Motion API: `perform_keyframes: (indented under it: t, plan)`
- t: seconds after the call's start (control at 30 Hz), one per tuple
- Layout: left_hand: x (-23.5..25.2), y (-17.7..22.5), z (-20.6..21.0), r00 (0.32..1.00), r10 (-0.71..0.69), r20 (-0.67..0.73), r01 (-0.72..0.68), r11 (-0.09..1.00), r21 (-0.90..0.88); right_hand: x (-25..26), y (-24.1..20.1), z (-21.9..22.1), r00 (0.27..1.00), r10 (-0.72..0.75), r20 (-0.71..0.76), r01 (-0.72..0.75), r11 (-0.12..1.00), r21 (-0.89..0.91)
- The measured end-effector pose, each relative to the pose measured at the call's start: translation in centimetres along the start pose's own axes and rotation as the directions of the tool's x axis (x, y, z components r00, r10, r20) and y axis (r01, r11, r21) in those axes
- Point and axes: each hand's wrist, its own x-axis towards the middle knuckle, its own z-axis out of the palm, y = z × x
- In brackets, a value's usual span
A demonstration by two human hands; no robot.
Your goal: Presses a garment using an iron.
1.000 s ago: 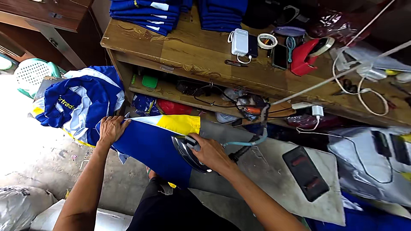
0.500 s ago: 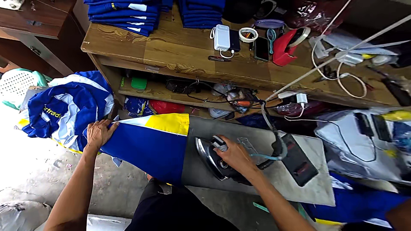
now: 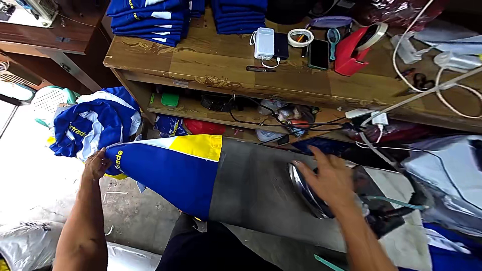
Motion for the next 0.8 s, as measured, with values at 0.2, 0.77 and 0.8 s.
perform_keyframes:
  t: [0.2, 0.77, 0.8]
  plan:
    - [-3.6, 2.4, 2.3, 0.872, 0.464, -0.154, -0.336, 0.798, 0.500, 8.1, -16.8, 12.7, 0.943, -0.113, 0.313, -0.029, 0.909, 0.417]
    - [-33.0, -9.9, 22.6, 0.701, 0.078, 0.709, -0.697, 0.284, 0.658, 10.6, -7.5, 8.1, 0.945, 0.052, 0.323, -0.267, 0.694, 0.668]
    - [-33.2, -10.1, 23.0, 0.690, 0.100, 0.717, -0.711, 0.284, 0.644, 10.6, -7.3, 7.7, 0.945, 0.065, 0.321, -0.280, 0.669, 0.689]
